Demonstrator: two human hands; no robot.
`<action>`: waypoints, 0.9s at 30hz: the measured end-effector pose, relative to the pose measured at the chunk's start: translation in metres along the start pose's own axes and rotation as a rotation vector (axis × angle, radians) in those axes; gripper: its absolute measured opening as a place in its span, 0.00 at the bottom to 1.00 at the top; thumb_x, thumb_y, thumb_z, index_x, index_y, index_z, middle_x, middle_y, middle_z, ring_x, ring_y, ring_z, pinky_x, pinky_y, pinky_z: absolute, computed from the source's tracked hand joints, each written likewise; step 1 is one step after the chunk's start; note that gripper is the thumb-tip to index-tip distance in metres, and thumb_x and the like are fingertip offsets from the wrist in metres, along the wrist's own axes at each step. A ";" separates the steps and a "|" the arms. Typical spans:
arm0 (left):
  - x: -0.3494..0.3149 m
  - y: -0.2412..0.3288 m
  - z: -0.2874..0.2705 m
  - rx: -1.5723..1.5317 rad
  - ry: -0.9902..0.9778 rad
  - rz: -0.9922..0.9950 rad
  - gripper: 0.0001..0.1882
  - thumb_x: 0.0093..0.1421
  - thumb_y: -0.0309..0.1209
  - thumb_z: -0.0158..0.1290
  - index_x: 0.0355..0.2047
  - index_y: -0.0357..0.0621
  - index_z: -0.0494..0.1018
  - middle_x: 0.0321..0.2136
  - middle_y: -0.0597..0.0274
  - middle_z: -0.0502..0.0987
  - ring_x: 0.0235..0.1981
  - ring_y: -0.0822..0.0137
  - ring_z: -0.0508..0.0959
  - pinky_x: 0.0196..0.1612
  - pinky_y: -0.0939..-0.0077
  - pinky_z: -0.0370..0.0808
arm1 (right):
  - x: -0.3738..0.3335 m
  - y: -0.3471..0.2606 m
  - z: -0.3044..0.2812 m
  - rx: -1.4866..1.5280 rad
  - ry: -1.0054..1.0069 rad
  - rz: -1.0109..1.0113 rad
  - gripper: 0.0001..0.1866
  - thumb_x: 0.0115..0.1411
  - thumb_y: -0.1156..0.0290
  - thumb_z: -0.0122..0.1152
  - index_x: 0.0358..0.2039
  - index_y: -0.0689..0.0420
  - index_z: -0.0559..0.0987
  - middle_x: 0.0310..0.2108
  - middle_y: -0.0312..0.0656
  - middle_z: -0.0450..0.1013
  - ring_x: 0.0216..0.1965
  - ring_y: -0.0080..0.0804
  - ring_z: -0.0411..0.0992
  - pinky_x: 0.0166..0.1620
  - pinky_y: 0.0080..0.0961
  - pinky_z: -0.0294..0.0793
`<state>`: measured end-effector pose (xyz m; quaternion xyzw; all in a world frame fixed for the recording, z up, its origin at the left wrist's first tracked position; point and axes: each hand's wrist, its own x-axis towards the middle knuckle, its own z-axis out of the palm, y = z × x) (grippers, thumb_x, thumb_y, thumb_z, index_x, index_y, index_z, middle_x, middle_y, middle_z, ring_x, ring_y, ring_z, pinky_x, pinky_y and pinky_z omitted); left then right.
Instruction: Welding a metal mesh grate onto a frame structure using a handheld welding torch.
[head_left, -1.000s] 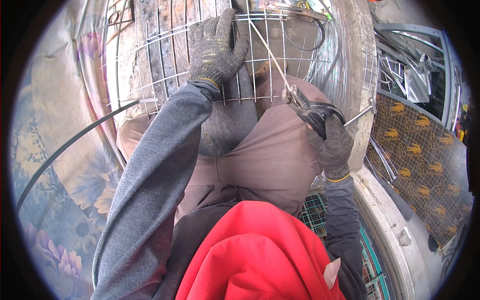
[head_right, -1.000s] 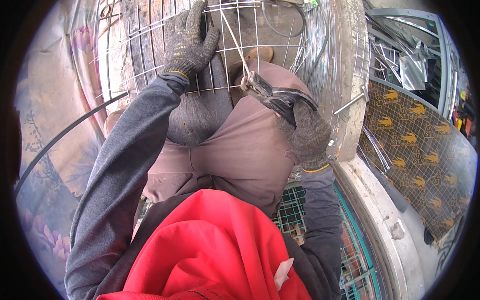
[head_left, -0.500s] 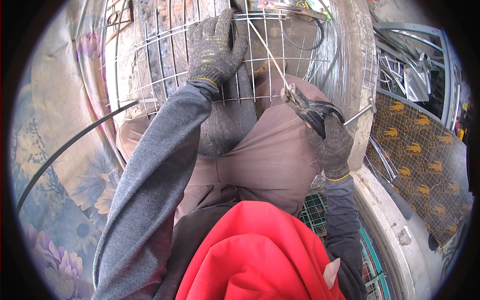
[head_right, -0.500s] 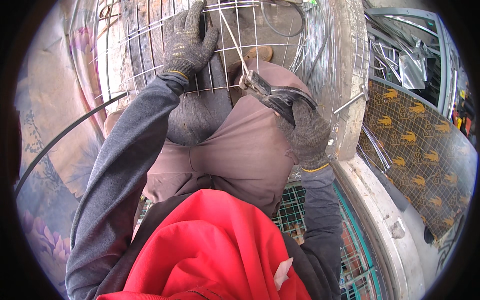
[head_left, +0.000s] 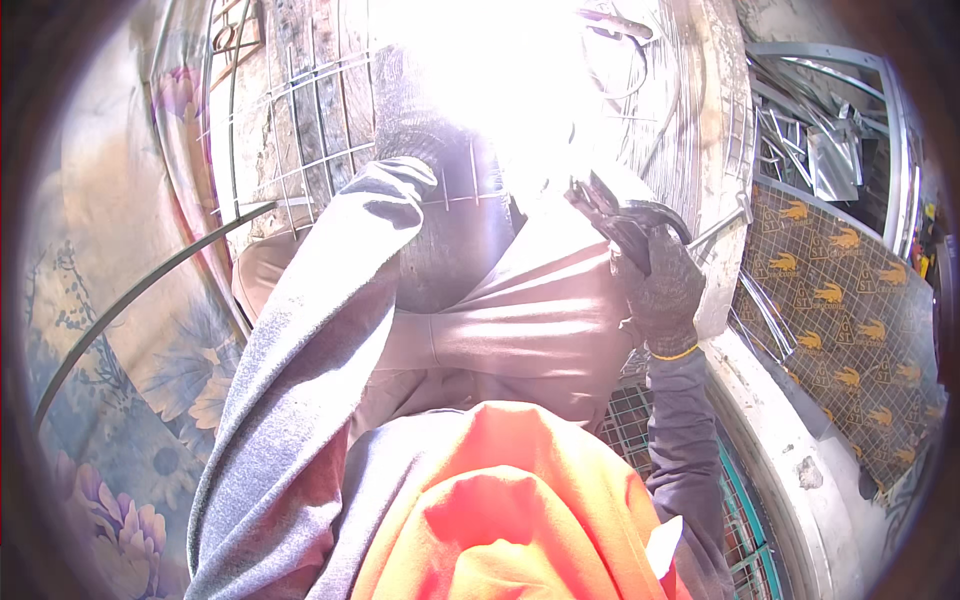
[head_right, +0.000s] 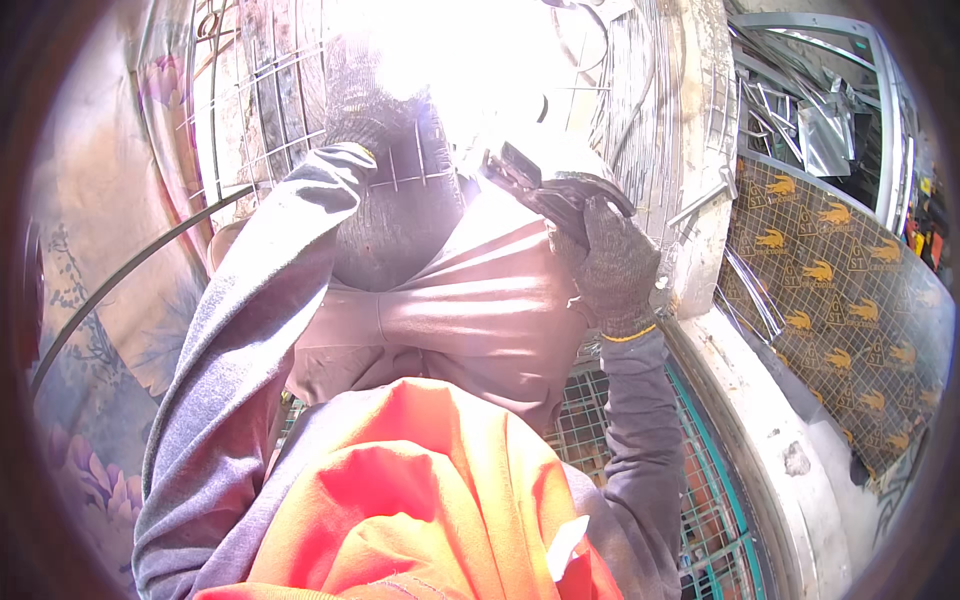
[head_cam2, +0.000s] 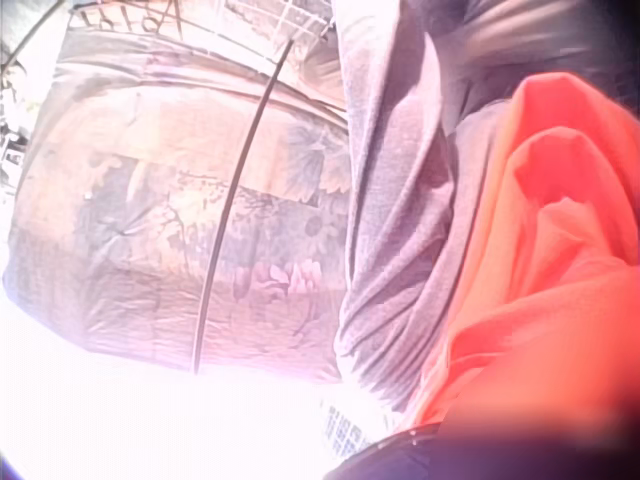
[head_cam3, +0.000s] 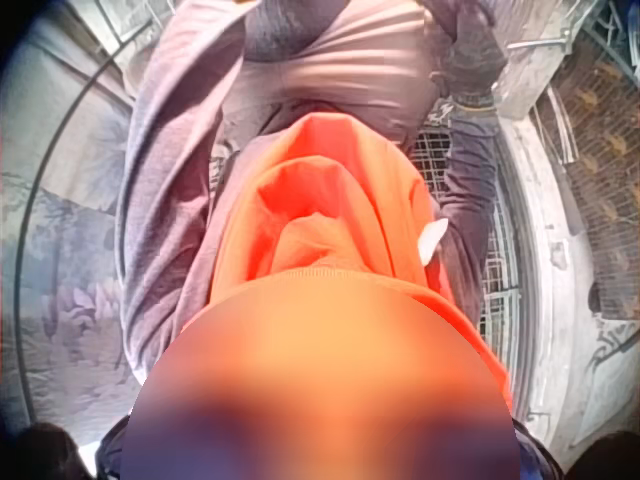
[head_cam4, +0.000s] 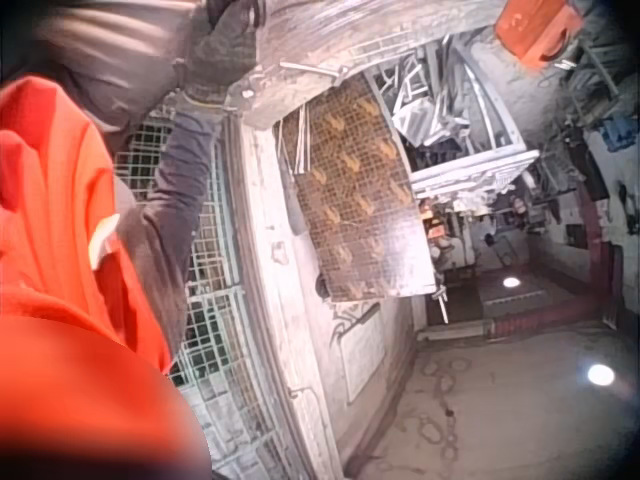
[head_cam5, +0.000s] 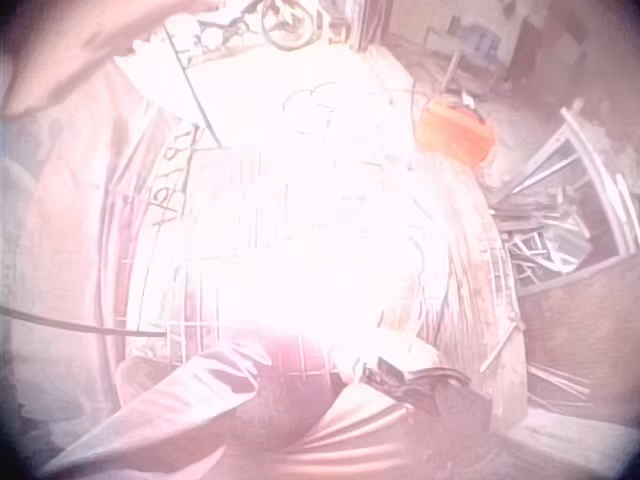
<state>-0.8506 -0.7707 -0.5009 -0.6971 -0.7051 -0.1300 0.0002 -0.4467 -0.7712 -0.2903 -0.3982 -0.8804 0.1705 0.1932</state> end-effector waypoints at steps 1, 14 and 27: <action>0.026 0.066 0.007 -0.160 0.037 -0.041 0.39 0.62 0.46 0.58 0.69 0.44 0.61 0.58 0.35 0.70 0.60 0.36 0.68 0.65 0.44 0.64 | -0.021 0.021 -0.009 -0.083 -0.025 0.084 0.29 0.56 0.58 0.76 0.50 0.64 0.79 0.38 0.53 0.81 0.36 0.53 0.81 0.39 0.42 0.81; 0.069 0.140 -0.088 -0.231 0.194 -0.111 0.31 0.62 0.41 0.58 0.62 0.42 0.68 0.54 0.42 0.73 0.57 0.40 0.71 0.62 0.48 0.67 | -0.037 0.037 -0.016 -0.170 0.075 0.123 0.27 0.57 0.54 0.74 0.50 0.60 0.81 0.38 0.49 0.82 0.34 0.49 0.82 0.37 0.42 0.82; 0.068 0.125 -0.094 -0.238 0.287 -0.068 0.36 0.58 0.45 0.60 0.64 0.44 0.67 0.52 0.45 0.75 0.56 0.42 0.72 0.64 0.45 0.63 | -0.027 0.029 -0.017 -0.099 0.040 0.164 0.28 0.58 0.55 0.74 0.50 0.63 0.80 0.35 0.52 0.81 0.32 0.52 0.81 0.35 0.41 0.81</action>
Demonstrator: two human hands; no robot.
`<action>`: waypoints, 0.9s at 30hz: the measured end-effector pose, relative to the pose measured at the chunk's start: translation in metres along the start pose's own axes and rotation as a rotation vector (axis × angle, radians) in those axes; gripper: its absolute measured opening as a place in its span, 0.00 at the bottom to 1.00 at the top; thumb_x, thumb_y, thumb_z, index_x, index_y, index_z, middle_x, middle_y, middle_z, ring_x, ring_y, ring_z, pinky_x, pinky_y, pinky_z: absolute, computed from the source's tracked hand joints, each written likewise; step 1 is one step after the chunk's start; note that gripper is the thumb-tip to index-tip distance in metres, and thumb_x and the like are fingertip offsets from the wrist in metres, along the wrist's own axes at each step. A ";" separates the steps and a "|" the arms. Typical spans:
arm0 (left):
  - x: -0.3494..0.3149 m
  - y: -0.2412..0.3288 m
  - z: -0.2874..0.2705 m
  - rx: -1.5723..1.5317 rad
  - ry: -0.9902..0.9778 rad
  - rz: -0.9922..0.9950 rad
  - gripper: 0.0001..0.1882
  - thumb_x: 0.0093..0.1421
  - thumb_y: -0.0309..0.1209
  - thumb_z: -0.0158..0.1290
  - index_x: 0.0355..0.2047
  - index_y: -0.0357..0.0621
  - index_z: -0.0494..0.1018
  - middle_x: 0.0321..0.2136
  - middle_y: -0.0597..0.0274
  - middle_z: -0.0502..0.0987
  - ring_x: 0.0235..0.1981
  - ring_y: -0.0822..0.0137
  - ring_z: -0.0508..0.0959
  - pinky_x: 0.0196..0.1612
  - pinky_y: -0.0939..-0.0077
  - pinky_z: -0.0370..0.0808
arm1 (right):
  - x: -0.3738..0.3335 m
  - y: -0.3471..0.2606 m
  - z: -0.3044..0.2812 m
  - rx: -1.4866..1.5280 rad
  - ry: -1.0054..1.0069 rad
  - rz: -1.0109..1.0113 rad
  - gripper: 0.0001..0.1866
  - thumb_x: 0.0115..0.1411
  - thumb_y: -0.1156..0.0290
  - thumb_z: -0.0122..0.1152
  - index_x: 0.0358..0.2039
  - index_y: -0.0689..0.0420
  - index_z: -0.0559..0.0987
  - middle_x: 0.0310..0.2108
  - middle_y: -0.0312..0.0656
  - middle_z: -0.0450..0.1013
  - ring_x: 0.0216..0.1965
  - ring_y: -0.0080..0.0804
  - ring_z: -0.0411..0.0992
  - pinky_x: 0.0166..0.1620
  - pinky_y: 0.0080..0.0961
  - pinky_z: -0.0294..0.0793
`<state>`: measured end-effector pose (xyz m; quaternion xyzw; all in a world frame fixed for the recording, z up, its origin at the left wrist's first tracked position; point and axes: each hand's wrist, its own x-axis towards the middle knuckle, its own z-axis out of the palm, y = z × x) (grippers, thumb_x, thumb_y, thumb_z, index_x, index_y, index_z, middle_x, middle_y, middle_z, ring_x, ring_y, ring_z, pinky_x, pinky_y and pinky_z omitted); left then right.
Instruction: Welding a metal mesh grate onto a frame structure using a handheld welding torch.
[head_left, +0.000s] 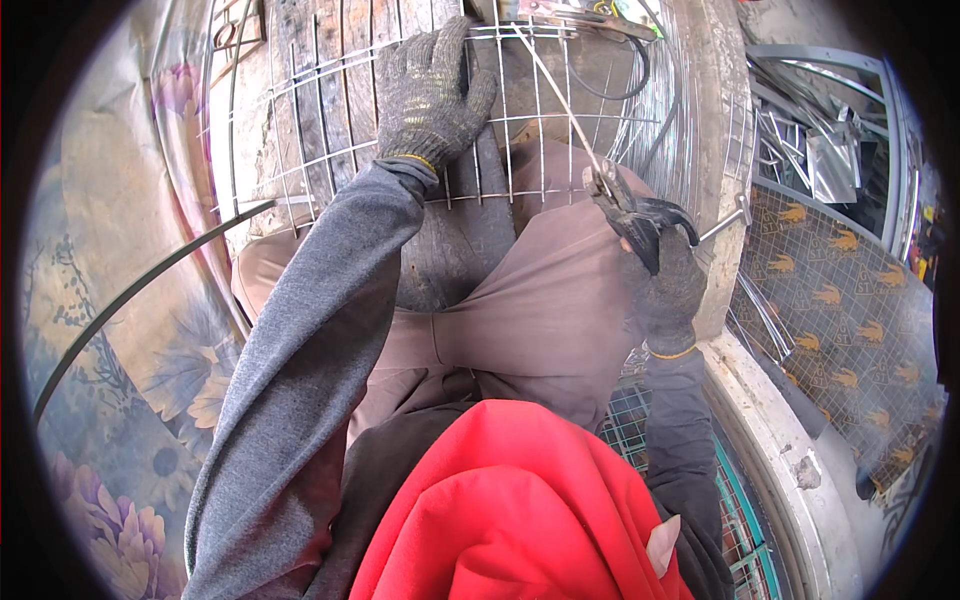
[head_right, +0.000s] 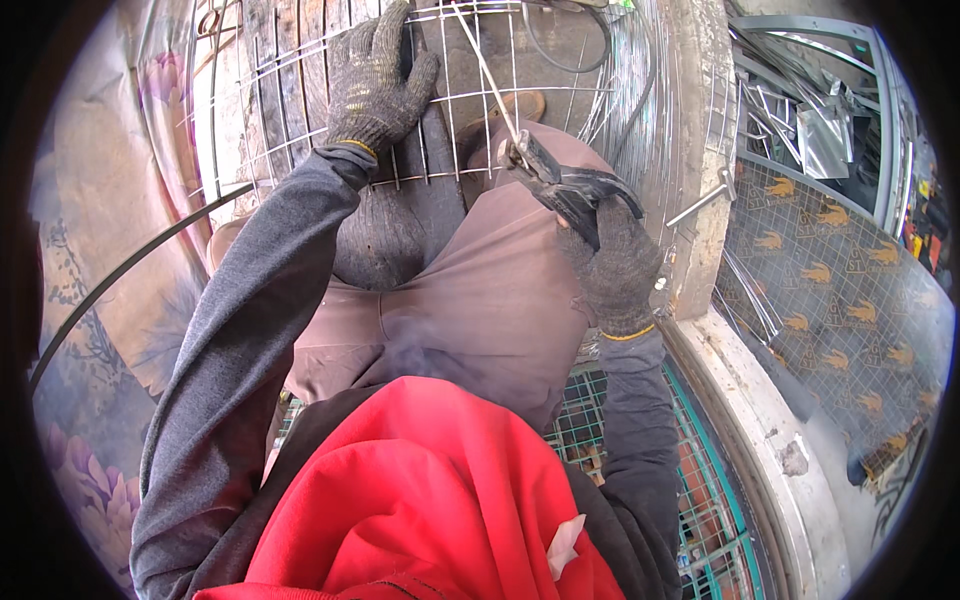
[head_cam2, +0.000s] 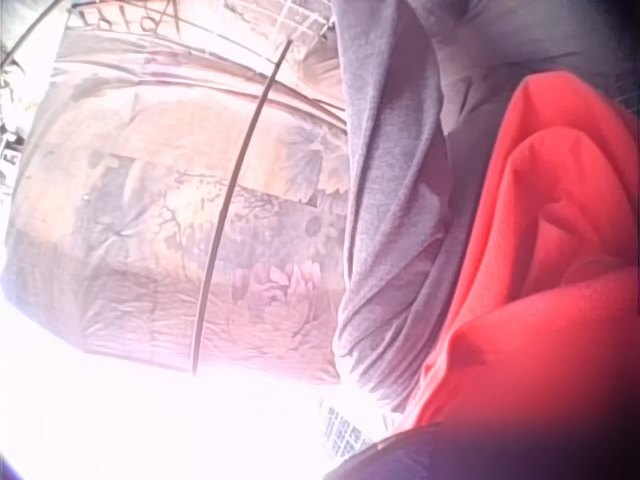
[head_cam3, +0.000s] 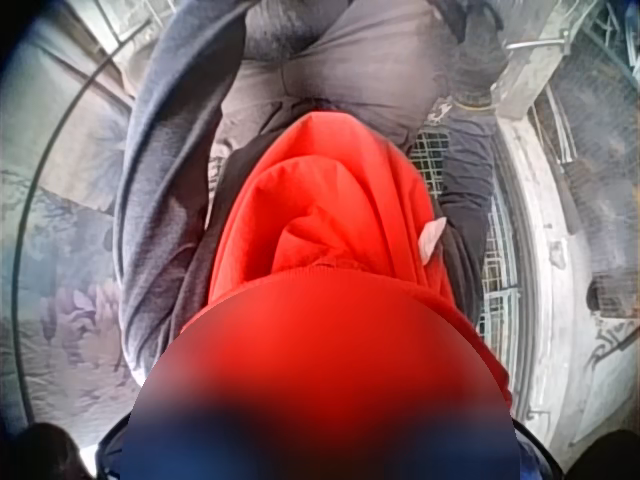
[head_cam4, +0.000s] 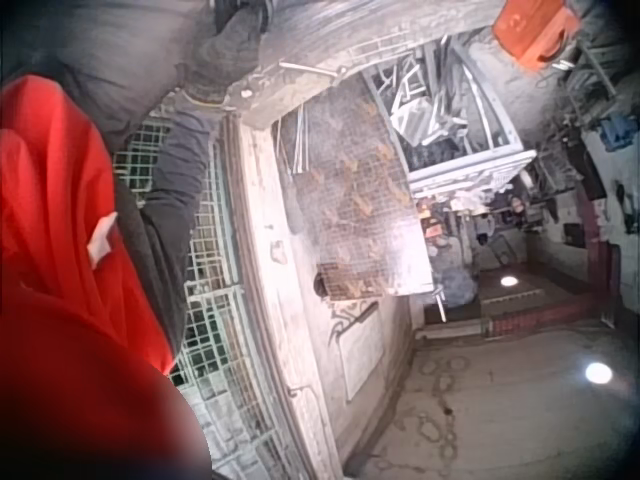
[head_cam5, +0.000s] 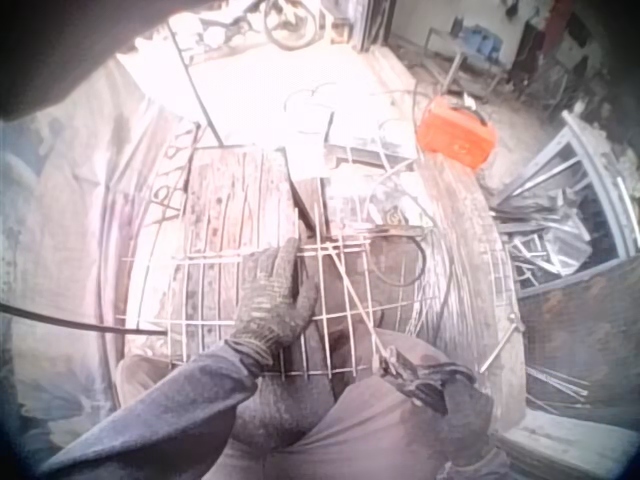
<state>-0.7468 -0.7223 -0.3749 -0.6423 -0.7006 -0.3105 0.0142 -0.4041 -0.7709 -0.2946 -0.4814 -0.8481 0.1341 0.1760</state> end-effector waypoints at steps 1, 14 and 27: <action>0.000 0.001 -0.001 0.001 0.007 0.012 0.35 0.59 0.45 0.60 0.64 0.44 0.67 0.52 0.45 0.75 0.56 0.42 0.71 0.63 0.45 0.63 | 0.000 0.001 0.000 0.005 0.009 -0.023 0.28 0.58 0.56 0.74 0.50 0.63 0.79 0.35 0.52 0.81 0.31 0.52 0.81 0.34 0.41 0.81; -0.027 -0.030 -0.037 -0.006 0.020 -0.168 0.16 0.61 0.36 0.61 0.47 0.44 0.80 0.46 0.48 0.79 0.52 0.46 0.77 0.57 0.53 0.73 | -0.004 0.004 0.000 -0.113 0.080 -0.046 0.26 0.56 0.57 0.76 0.46 0.64 0.81 0.35 0.53 0.81 0.32 0.53 0.81 0.35 0.41 0.82; -0.035 -0.035 -0.039 0.140 -0.005 -0.231 0.26 0.63 0.49 0.59 0.57 0.48 0.77 0.56 0.43 0.76 0.59 0.43 0.72 0.63 0.47 0.67 | -0.006 0.002 -0.001 -0.022 -0.006 0.040 0.22 0.55 0.61 0.76 0.45 0.62 0.81 0.39 0.52 0.80 0.37 0.55 0.81 0.39 0.43 0.81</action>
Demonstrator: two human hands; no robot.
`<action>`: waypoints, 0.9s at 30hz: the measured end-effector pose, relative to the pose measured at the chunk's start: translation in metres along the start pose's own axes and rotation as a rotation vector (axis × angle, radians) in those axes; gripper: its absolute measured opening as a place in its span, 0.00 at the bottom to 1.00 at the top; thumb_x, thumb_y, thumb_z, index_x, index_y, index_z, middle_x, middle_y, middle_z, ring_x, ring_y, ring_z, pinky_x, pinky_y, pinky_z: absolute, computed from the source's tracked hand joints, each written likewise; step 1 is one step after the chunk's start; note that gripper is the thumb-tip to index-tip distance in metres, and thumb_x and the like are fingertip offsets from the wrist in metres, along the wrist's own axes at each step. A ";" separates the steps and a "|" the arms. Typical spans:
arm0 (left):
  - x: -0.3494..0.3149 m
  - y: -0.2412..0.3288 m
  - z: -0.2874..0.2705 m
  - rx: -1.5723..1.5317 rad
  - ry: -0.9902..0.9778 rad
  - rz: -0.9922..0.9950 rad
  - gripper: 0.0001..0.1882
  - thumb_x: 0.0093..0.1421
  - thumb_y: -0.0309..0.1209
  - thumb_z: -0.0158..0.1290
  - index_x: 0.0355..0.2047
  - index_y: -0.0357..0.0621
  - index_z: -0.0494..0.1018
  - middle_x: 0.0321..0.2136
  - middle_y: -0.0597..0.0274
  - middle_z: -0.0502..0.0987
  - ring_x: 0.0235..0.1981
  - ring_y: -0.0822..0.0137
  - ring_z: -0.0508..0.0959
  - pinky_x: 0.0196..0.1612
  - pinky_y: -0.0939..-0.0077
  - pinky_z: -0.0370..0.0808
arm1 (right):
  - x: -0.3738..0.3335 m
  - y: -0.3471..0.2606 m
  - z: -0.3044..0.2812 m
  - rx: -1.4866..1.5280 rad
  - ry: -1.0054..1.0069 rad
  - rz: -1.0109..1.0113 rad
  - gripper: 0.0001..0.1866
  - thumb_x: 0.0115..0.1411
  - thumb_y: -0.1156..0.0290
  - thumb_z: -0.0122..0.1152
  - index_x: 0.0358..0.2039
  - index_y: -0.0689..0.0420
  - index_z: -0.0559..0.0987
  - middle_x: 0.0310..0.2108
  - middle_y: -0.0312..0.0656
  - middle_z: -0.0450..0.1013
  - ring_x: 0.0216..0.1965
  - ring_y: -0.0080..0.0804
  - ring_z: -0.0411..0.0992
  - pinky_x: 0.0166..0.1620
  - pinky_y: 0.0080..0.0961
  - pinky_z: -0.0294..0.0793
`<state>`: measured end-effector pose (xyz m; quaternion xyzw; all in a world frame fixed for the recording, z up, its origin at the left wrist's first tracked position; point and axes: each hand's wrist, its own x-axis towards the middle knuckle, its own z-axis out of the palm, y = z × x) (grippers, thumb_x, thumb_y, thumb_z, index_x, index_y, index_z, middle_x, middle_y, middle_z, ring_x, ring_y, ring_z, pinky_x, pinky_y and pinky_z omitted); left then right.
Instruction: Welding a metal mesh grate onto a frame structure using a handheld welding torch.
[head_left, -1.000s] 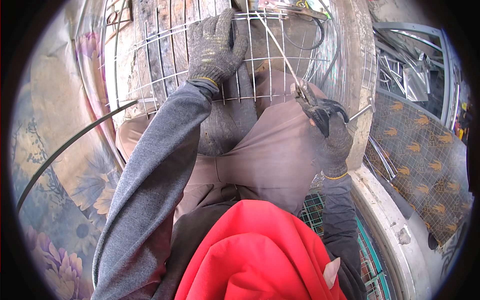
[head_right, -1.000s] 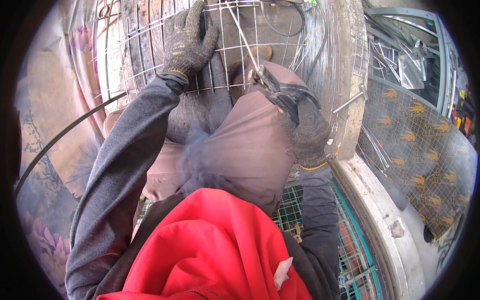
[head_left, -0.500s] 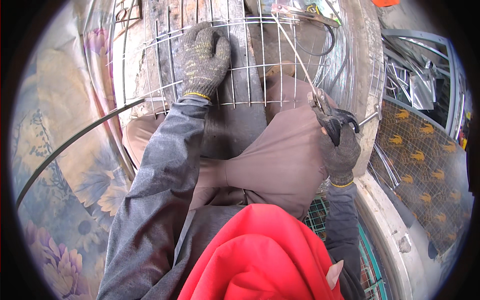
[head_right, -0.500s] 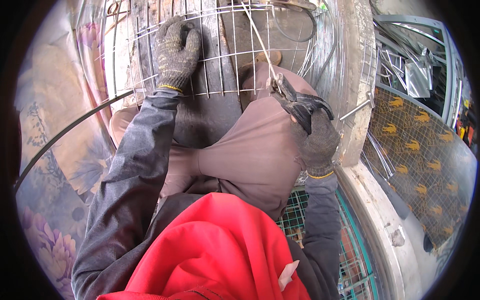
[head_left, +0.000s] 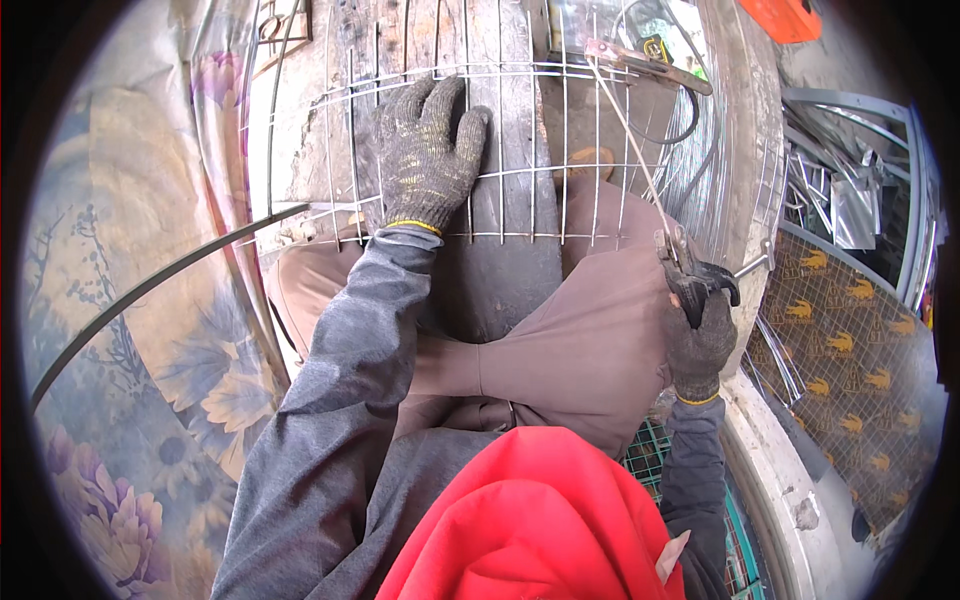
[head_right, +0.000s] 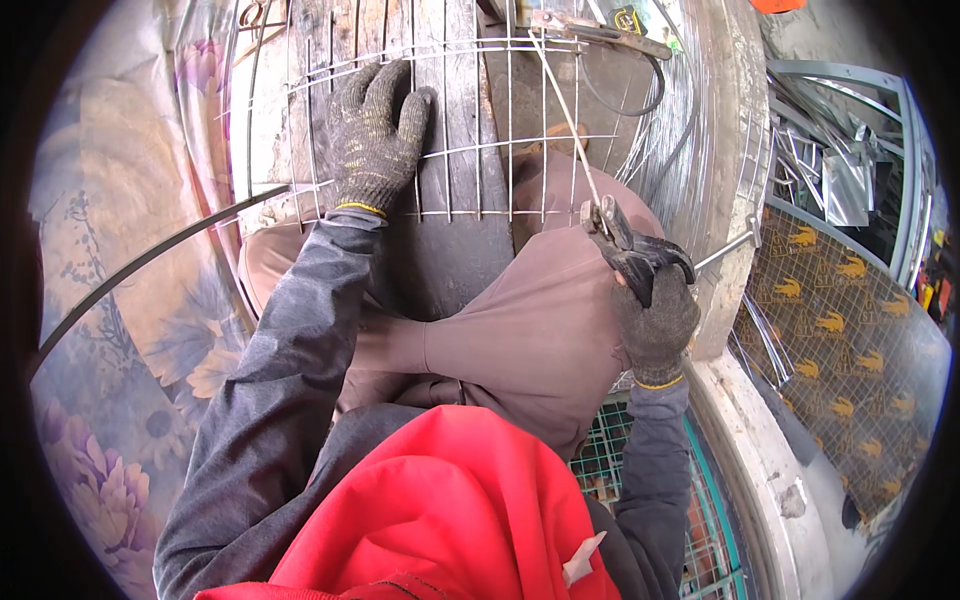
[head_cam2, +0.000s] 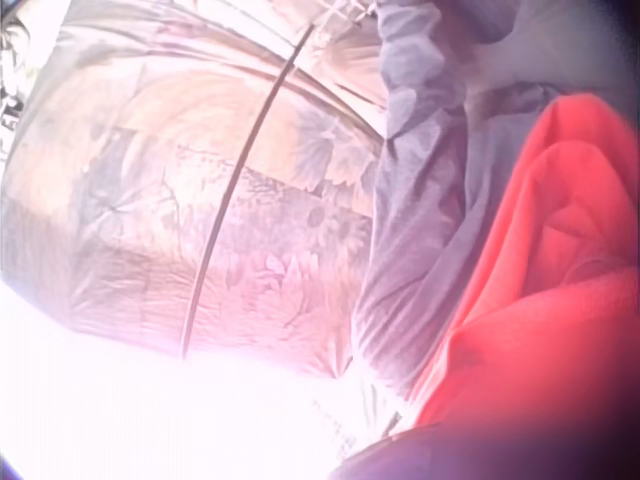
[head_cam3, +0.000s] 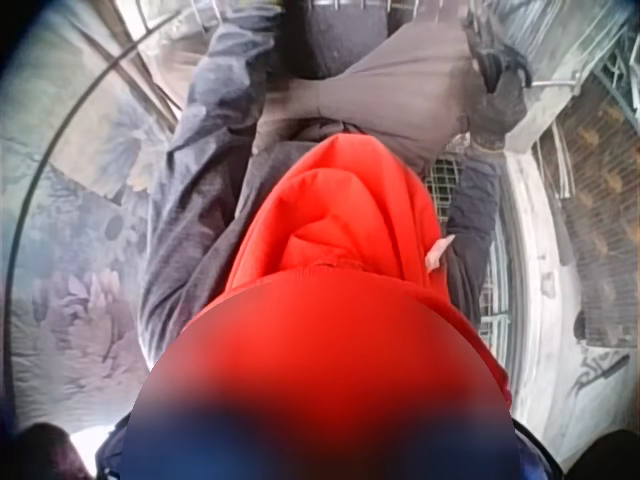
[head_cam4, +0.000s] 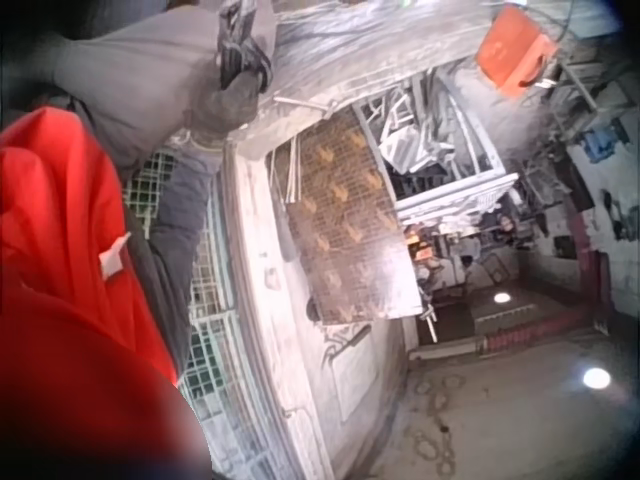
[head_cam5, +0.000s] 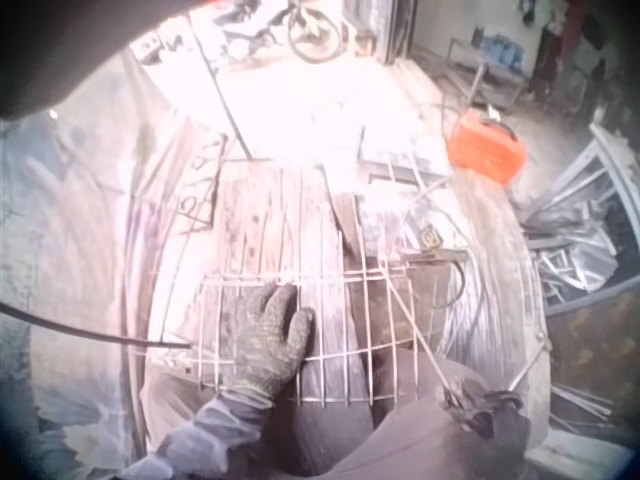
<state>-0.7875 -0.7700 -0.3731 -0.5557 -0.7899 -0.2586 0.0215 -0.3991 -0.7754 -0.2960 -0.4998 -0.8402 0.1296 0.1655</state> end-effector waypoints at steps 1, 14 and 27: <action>0.000 0.001 0.001 0.000 0.003 0.001 0.26 0.63 0.49 0.59 0.57 0.48 0.77 0.56 0.43 0.76 0.59 0.43 0.72 0.63 0.47 0.67 | 0.000 0.001 0.000 0.020 -0.005 0.008 0.22 0.55 0.62 0.75 0.45 0.62 0.81 0.39 0.52 0.80 0.37 0.55 0.81 0.40 0.44 0.81; 0.002 0.001 0.002 0.035 -0.025 -0.001 0.28 0.64 0.49 0.57 0.60 0.49 0.75 0.60 0.44 0.72 0.62 0.42 0.69 0.66 0.47 0.62 | -0.010 0.016 0.008 -0.028 0.062 -0.077 0.27 0.54 0.60 0.78 0.47 0.66 0.79 0.35 0.54 0.81 0.31 0.56 0.80 0.34 0.43 0.80; 0.001 -0.005 0.010 0.029 0.029 0.045 0.26 0.63 0.49 0.57 0.56 0.48 0.77 0.56 0.44 0.75 0.60 0.43 0.72 0.66 0.44 0.62 | 0.018 -0.015 0.004 0.033 0.022 -0.137 0.26 0.53 0.60 0.77 0.50 0.58 0.83 0.37 0.46 0.81 0.34 0.49 0.81 0.37 0.41 0.80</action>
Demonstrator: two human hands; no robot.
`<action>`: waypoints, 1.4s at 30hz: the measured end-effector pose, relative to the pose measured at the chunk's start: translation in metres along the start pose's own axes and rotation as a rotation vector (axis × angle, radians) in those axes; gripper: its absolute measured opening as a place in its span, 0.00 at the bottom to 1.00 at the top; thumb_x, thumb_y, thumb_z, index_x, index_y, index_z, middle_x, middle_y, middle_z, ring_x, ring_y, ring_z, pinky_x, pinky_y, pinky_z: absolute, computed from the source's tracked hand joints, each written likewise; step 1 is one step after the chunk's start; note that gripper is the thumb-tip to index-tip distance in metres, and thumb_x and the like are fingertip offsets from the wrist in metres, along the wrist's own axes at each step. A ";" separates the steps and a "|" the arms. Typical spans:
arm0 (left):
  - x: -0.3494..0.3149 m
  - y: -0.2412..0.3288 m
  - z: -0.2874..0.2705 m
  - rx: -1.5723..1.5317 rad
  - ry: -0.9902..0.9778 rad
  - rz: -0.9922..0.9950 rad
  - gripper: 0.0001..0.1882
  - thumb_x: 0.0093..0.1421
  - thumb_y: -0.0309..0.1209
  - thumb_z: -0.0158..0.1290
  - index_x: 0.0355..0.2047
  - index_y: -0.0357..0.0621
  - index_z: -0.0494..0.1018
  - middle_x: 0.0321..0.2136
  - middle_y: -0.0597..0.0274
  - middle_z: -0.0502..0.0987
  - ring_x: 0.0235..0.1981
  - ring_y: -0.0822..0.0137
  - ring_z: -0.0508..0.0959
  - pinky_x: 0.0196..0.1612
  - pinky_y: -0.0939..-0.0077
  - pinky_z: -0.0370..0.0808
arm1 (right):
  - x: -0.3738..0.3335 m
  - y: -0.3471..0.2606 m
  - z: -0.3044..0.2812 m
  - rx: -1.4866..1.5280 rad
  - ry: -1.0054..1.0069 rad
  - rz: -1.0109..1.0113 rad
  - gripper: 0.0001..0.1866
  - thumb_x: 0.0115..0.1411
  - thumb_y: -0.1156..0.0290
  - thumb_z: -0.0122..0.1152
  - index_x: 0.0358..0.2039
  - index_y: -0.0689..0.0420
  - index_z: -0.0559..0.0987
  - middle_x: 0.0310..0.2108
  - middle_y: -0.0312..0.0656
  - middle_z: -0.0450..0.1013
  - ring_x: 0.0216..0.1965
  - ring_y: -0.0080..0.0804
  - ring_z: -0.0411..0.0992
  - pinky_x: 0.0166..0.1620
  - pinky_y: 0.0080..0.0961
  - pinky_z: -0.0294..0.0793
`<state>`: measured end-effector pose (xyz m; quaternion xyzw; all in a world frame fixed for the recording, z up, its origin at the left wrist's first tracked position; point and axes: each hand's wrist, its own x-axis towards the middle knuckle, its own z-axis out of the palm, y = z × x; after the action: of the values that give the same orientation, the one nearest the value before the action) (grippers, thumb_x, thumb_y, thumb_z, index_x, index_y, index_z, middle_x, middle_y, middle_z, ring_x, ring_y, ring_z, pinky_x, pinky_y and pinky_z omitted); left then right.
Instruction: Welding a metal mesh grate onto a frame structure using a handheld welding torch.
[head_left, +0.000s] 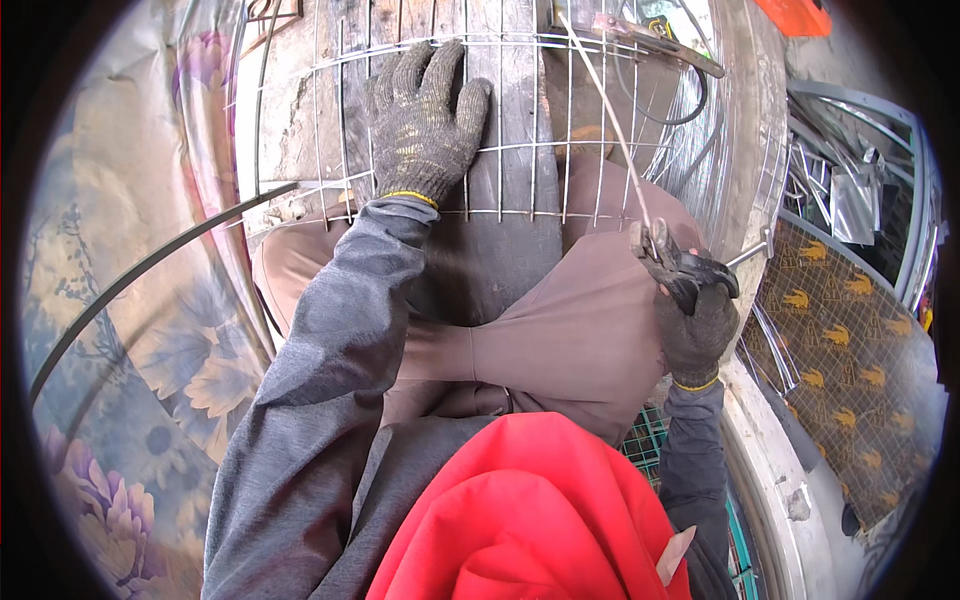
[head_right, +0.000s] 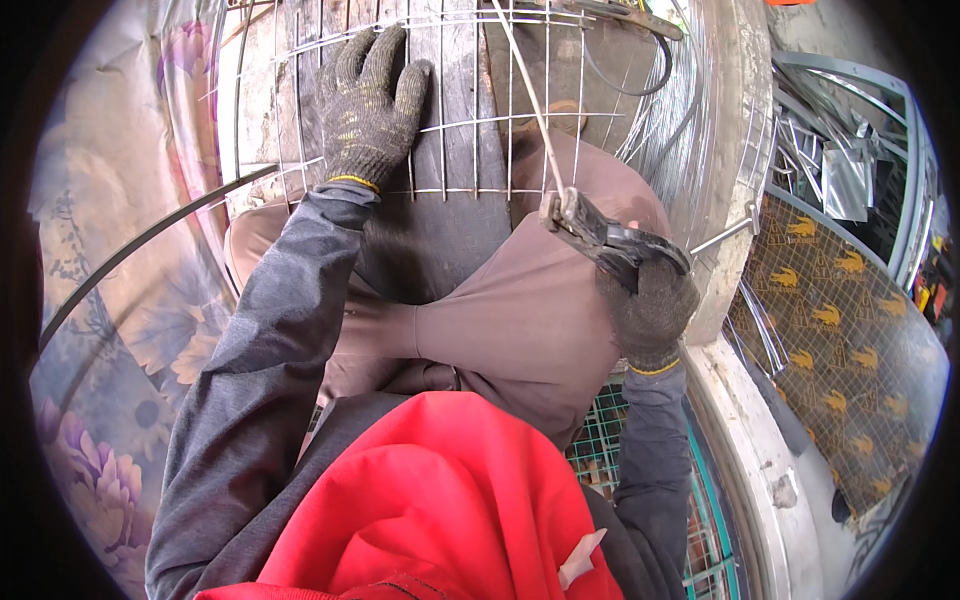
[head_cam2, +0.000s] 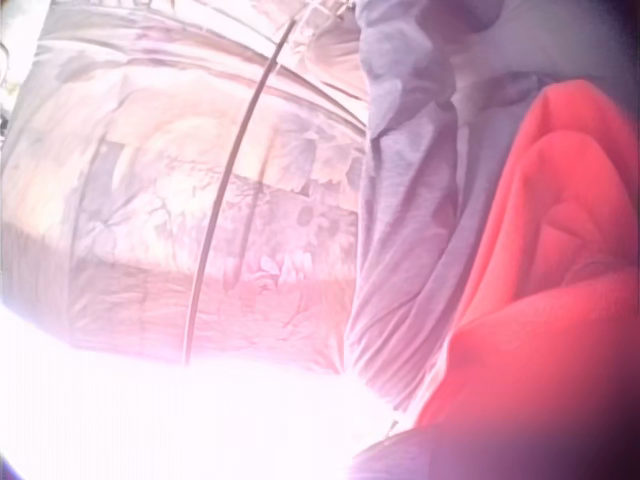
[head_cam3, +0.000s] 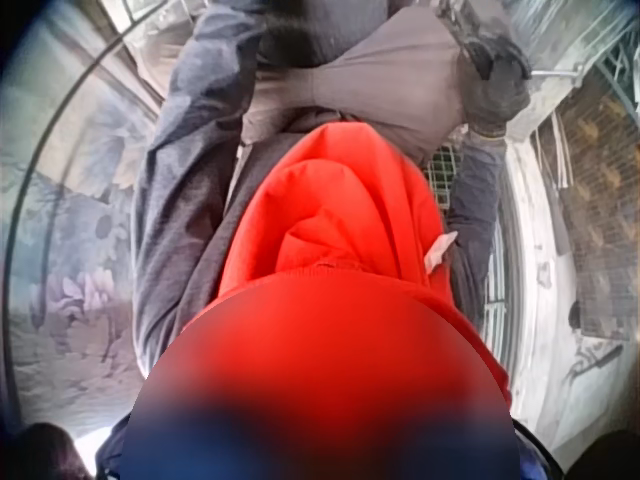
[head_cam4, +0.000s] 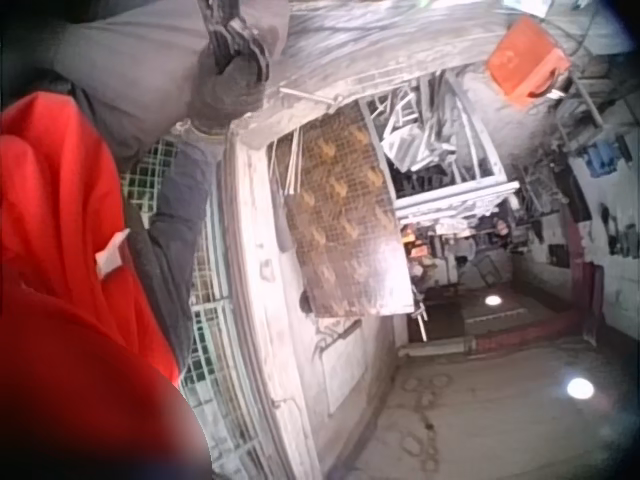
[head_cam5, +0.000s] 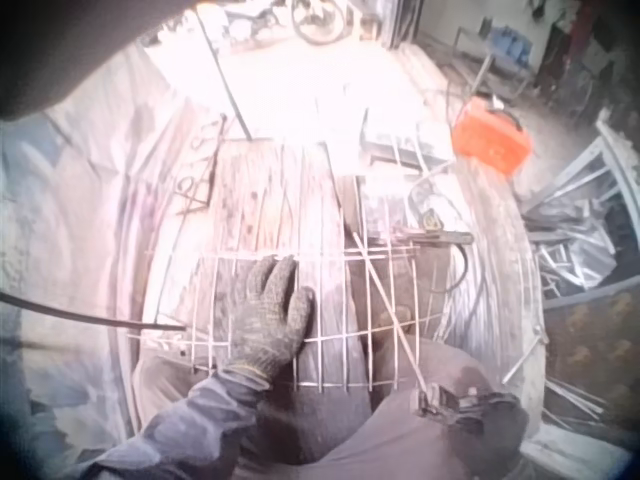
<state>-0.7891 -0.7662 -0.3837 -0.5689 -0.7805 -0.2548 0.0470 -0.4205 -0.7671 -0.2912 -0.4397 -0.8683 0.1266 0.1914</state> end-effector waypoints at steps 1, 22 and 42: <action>-0.001 -0.001 0.001 0.012 0.011 0.014 0.26 0.63 0.49 0.57 0.56 0.48 0.77 0.56 0.44 0.75 0.60 0.43 0.72 0.66 0.43 0.62 | 0.003 -0.002 0.000 0.000 -0.015 -0.012 0.25 0.53 0.60 0.76 0.50 0.57 0.83 0.37 0.46 0.81 0.35 0.48 0.80 0.37 0.41 0.80; -0.002 0.001 -0.001 0.017 0.021 0.006 0.27 0.62 0.50 0.57 0.58 0.51 0.76 0.57 0.46 0.74 0.59 0.42 0.71 0.63 0.42 0.63 | 0.012 0.002 -0.002 0.019 -0.095 -0.070 0.23 0.53 0.63 0.77 0.47 0.58 0.83 0.40 0.47 0.82 0.36 0.49 0.82 0.39 0.39 0.82; -0.005 -0.002 0.002 0.024 0.005 0.004 0.28 0.63 0.51 0.57 0.59 0.52 0.76 0.58 0.46 0.74 0.59 0.41 0.70 0.65 0.41 0.62 | 0.015 -0.005 -0.007 -0.021 -0.157 -0.065 0.20 0.52 0.67 0.76 0.43 0.59 0.81 0.39 0.51 0.81 0.37 0.53 0.81 0.39 0.44 0.81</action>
<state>-0.7891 -0.7699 -0.3875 -0.5692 -0.7823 -0.2467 0.0561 -0.4291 -0.7573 -0.2799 -0.4019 -0.8958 0.1451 0.1219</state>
